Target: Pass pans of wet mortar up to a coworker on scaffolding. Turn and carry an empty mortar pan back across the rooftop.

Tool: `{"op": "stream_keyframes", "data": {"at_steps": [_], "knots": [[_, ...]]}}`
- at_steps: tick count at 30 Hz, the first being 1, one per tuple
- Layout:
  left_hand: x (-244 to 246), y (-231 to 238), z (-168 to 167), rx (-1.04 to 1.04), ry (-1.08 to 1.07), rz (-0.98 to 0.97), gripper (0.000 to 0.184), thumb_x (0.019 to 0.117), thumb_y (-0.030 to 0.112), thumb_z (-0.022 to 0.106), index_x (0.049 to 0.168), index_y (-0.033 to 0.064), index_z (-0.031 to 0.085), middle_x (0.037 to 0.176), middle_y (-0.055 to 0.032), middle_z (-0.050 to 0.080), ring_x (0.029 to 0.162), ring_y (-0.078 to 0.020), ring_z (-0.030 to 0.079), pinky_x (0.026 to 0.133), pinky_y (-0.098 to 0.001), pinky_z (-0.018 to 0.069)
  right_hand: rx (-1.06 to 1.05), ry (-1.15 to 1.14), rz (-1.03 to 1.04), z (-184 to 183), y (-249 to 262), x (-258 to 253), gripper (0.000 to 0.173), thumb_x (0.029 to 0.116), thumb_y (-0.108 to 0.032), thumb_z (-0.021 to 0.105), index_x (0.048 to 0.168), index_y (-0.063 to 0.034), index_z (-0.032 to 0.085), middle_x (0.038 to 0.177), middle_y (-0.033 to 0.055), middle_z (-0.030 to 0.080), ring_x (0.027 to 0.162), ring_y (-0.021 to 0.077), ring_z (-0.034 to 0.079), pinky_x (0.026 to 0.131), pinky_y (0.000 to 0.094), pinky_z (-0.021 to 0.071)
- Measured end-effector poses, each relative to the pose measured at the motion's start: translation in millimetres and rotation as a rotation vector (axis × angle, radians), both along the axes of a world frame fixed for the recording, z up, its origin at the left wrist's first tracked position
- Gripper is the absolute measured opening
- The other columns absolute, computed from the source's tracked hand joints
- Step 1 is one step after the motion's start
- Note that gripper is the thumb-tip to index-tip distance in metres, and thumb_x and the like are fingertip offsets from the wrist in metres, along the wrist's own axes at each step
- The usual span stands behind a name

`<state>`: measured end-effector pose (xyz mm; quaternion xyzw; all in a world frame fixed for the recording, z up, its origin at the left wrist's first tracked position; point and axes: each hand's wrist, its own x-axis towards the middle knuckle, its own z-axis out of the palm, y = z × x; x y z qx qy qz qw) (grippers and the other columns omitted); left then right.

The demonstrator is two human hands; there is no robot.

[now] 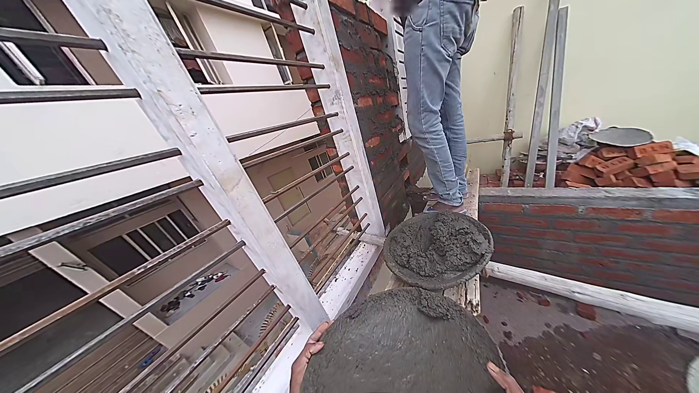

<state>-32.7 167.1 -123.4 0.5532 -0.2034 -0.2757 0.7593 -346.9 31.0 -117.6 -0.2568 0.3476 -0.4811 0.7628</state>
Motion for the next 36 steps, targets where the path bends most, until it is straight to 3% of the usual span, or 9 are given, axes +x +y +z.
{"op": "stream_keyframes", "data": {"at_steps": [36], "knots": [[4.0, -0.2, -5.1, -0.026, 0.030, -0.006, 0.044, 0.0995, 0.006, 0.027, 0.136, -0.0027, 0.051, 0.122, -0.0060, 0.071, 0.109, -0.0102, 0.069, 0.094, -0.0308, 0.0564, -0.023, -0.024, 0.003, -1.7, 1.1, -0.2, 0.019, 0.1048, -0.016, 0.040, 0.107, -0.0111, 0.058, 0.093, -0.0025, 0.071, 0.089, 0.0049, 0.070, 0.085, 0.0282, 0.0594]]}}
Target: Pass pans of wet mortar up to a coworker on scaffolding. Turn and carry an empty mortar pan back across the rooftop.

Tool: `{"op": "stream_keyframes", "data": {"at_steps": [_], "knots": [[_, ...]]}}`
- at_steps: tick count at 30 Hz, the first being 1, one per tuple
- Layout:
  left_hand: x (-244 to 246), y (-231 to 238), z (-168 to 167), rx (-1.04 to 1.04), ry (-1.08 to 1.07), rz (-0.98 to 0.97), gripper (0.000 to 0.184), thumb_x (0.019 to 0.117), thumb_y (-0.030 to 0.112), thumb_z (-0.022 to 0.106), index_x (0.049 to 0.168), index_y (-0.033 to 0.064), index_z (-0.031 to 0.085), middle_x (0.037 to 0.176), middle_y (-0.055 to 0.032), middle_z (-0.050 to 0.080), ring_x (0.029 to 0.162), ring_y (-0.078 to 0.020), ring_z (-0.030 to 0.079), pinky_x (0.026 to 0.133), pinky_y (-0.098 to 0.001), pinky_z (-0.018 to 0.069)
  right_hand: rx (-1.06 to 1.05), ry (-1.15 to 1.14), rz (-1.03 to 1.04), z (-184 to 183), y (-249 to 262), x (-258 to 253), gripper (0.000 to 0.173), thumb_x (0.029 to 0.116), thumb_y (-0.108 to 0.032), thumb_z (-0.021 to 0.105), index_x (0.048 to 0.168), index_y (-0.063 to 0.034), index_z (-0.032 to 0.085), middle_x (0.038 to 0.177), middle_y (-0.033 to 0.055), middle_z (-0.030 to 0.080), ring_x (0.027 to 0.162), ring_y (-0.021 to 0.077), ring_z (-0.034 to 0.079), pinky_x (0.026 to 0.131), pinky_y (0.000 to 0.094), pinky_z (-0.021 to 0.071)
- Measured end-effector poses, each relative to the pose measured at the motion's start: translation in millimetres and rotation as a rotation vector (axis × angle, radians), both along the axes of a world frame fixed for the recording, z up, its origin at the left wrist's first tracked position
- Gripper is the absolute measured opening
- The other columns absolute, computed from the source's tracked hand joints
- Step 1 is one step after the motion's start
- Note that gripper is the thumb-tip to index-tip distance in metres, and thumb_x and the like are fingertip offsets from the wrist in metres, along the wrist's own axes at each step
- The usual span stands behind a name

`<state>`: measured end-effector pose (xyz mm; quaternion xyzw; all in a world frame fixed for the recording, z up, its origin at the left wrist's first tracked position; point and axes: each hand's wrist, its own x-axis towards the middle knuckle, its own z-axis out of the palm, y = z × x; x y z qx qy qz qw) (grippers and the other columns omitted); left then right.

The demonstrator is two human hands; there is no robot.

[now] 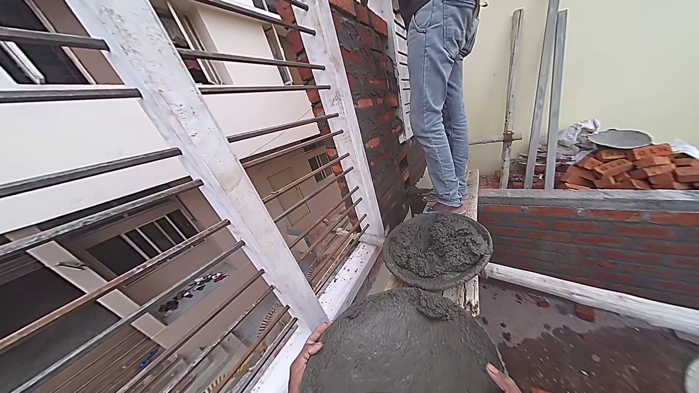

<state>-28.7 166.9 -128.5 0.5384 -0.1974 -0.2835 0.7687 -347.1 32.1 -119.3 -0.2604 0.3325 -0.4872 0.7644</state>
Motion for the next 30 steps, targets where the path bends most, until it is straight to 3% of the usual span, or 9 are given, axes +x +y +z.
{"op": "stream_keyframes", "data": {"at_steps": [22, 30], "knots": [[-5.3, -1.1, 6.0, 0.048, -0.018, 0.027, 0.044, 0.1015, 0.006, 0.026, 0.138, -0.0061, 0.048, 0.125, -0.0091, 0.069, 0.110, -0.0096, 0.067, 0.095, -0.0291, 0.0550, 0.010, 0.020, -0.004, 2.6, -0.4, 0.2, 0.020, 0.1047, -0.017, 0.039, 0.108, -0.0104, 0.058, 0.095, -0.0027, 0.070, 0.090, 0.0043, 0.069, 0.086, 0.0277, 0.0591], [-1.0, -1.7, 0.7, 0.015, 0.005, 0.013, 0.044, 0.0997, 0.006, 0.027, 0.136, -0.0032, 0.051, 0.121, -0.0072, 0.071, 0.107, -0.0111, 0.069, 0.092, -0.0315, 0.0572, 0.007, 0.031, -0.003, 1.3, -0.7, -0.6, 0.020, 0.1042, -0.018, 0.040, 0.107, -0.0107, 0.058, 0.093, -0.0026, 0.070, 0.089, 0.0052, 0.069, 0.085, 0.0281, 0.0590]]}}
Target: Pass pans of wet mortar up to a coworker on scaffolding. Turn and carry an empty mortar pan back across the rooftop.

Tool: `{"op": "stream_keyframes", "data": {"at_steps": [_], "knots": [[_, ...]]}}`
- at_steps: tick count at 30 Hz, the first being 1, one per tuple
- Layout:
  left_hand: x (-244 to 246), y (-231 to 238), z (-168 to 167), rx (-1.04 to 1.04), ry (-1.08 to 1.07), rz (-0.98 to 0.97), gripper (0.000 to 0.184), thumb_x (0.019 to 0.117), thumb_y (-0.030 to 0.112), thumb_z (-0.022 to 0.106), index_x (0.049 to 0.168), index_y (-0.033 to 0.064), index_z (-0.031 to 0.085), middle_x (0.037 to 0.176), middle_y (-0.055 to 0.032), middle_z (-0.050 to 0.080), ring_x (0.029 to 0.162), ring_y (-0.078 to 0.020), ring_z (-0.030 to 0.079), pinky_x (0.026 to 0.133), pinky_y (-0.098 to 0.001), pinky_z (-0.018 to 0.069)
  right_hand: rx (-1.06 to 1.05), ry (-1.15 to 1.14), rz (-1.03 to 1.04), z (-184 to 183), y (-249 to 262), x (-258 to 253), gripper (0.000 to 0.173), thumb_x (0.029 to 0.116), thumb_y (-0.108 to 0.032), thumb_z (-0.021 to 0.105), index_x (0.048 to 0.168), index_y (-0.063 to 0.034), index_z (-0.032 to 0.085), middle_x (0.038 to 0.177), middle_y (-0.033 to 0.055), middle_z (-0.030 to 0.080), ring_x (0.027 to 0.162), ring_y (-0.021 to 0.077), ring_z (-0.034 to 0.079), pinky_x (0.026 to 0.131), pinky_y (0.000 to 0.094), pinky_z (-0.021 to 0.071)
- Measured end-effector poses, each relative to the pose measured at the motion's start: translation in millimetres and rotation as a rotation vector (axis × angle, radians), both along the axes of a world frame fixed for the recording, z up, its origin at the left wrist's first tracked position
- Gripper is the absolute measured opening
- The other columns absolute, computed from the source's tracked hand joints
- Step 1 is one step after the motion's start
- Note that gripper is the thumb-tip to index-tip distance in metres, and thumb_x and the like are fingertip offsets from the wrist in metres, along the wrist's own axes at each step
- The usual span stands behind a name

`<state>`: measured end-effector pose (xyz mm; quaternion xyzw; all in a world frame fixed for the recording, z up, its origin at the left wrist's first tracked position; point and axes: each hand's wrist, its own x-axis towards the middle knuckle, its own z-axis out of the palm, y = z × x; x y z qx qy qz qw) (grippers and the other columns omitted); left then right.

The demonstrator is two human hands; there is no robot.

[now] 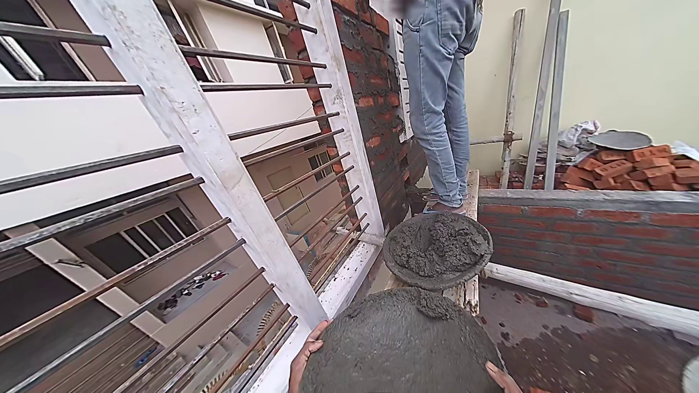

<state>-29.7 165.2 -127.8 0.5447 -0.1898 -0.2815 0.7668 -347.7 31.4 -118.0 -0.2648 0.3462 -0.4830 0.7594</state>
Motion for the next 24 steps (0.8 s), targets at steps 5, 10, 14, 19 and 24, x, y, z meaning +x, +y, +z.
{"op": "stream_keyframes", "data": {"at_steps": [5, 10, 14, 19, 24], "knots": [[2.4, 0.7, -3.0, 0.014, -0.017, 0.002, 0.044, 0.1002, 0.006, 0.028, 0.137, -0.0042, 0.051, 0.124, -0.0079, 0.070, 0.110, -0.0111, 0.068, 0.094, -0.0309, 0.0561, -0.003, -0.003, -0.001, -0.2, 0.0, 0.1, 0.020, 0.1045, -0.018, 0.040, 0.107, -0.0111, 0.059, 0.093, -0.0032, 0.071, 0.089, 0.0048, 0.069, 0.086, 0.0281, 0.0591], [4.7, 1.2, -6.4, 0.003, -0.032, -0.006, 0.045, 0.0987, 0.005, 0.028, 0.135, -0.0045, 0.052, 0.124, -0.0080, 0.070, 0.111, -0.0110, 0.068, 0.095, -0.0308, 0.0557, 0.003, -0.008, -0.002, -1.1, 0.1, 0.1, 0.020, 0.1045, -0.017, 0.040, 0.107, -0.0115, 0.058, 0.093, -0.0034, 0.071, 0.089, 0.0041, 0.069, 0.086, 0.0279, 0.0591], [2.5, 0.9, -3.3, 0.016, -0.016, 0.001, 0.045, 0.0996, 0.006, 0.027, 0.136, -0.0035, 0.052, 0.123, -0.0068, 0.070, 0.109, -0.0100, 0.068, 0.094, -0.0301, 0.0557, 0.004, -0.017, -0.001, -3.0, -0.2, 0.3, 0.020, 0.1043, -0.017, 0.039, 0.107, -0.0113, 0.058, 0.093, -0.0030, 0.071, 0.089, 0.0046, 0.069, 0.086, 0.0282, 0.0590], [0.2, 1.9, -0.7, 0.010, -0.016, -0.006, 0.045, 0.0998, 0.006, 0.028, 0.137, -0.0039, 0.050, 0.124, -0.0073, 0.070, 0.110, -0.0102, 0.068, 0.094, -0.0303, 0.0558, 0.003, -0.027, 0.003, -2.0, 0.5, 0.2, 0.020, 0.1041, -0.016, 0.039, 0.109, -0.0108, 0.058, 0.094, -0.0026, 0.071, 0.091, 0.0046, 0.070, 0.087, 0.0280, 0.0593], [-1.7, 1.3, 0.6, 0.017, -0.014, 0.006, 0.045, 0.1001, 0.006, 0.028, 0.138, -0.0041, 0.050, 0.124, -0.0074, 0.070, 0.110, -0.0101, 0.068, 0.094, -0.0302, 0.0561, 0.011, -0.037, -0.001, -1.5, 0.2, 0.3, 0.021, 0.1041, -0.016, 0.039, 0.108, -0.0104, 0.058, 0.094, -0.0026, 0.071, 0.090, 0.0051, 0.070, 0.086, 0.0279, 0.0593]]}}
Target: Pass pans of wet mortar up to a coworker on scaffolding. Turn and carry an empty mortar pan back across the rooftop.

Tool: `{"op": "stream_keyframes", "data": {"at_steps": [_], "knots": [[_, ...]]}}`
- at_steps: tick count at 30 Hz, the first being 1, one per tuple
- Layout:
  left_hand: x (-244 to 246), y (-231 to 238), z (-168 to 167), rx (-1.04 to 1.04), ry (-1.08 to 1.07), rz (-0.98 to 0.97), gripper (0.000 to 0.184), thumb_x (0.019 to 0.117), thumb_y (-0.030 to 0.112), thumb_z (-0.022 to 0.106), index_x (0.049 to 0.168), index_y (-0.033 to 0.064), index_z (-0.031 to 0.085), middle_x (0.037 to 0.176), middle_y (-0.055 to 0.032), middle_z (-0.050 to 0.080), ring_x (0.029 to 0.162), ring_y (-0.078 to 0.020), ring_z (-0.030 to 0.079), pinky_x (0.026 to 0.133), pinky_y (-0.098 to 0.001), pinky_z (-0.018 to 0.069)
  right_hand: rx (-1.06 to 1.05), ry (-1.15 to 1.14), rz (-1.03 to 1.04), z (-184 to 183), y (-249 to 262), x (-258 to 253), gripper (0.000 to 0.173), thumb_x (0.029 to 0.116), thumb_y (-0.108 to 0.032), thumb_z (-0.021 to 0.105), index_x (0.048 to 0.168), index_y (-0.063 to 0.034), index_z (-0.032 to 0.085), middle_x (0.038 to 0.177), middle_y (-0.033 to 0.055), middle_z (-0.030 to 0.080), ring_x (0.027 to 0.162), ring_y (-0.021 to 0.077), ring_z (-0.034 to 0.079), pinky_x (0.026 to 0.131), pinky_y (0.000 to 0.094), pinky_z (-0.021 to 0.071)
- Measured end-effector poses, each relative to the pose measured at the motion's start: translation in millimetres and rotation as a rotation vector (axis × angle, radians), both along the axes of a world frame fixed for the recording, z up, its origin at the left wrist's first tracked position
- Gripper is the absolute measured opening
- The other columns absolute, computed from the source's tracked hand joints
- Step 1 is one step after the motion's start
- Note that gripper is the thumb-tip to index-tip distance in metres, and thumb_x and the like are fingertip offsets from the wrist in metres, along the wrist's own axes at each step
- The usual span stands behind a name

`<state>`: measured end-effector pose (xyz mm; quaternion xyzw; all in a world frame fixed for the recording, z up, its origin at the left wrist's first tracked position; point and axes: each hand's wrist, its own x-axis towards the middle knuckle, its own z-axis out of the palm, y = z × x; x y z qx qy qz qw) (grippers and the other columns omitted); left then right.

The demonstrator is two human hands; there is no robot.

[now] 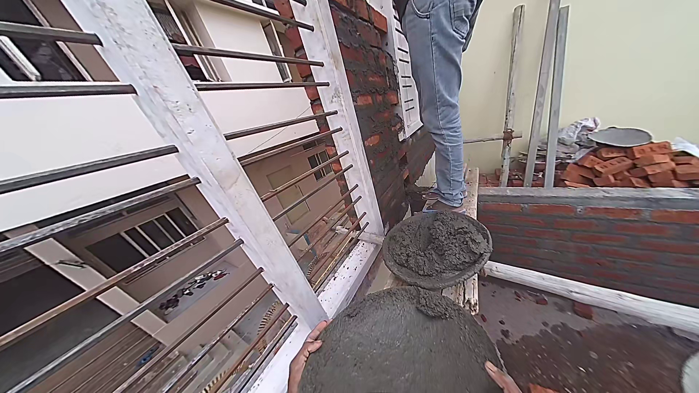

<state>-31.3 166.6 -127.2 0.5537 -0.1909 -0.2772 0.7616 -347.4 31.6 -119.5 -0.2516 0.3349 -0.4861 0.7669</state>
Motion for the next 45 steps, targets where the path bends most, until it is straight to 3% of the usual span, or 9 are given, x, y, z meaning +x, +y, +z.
{"op": "stream_keyframes", "data": {"at_steps": [20, 26, 45], "knots": [[1.0, -0.8, -1.7, -0.017, 0.011, 0.006, 0.044, 0.1000, 0.006, 0.027, 0.135, -0.0035, 0.052, 0.120, -0.0073, 0.072, 0.108, -0.0113, 0.069, 0.092, -0.0312, 0.0573, -0.007, 0.016, 0.011, -0.4, -0.7, -0.4, 0.020, 0.1044, -0.017, 0.039, 0.109, -0.0100, 0.057, 0.095, -0.0022, 0.070, 0.090, 0.0050, 0.069, 0.086, 0.0282, 0.0590], [1.0, 0.2, -2.4, 0.012, -0.063, 0.002, 0.046, 0.0993, 0.006, 0.029, 0.137, -0.0070, 0.050, 0.129, -0.0110, 0.067, 0.114, -0.0115, 0.066, 0.097, -0.0309, 0.0538, 0.005, 0.010, 0.001, 2.4, 0.1, 0.2, 0.019, 0.1051, -0.016, 0.040, 0.109, -0.0101, 0.058, 0.094, -0.0024, 0.071, 0.089, 0.0049, 0.070, 0.085, 0.0274, 0.0594], [2.2, -2.2, -0.6, -0.009, -0.017, -0.003, 0.045, 0.0992, 0.006, 0.027, 0.135, -0.0040, 0.052, 0.123, -0.0078, 0.071, 0.109, -0.0108, 0.068, 0.094, -0.0301, 0.0558, -0.005, 0.048, 0.008, 2.1, -0.4, -0.5, 0.021, 0.1050, -0.017, 0.038, 0.109, -0.0095, 0.057, 0.093, -0.0023, 0.069, 0.088, 0.0043, 0.069, 0.084, 0.0273, 0.0588]]}}
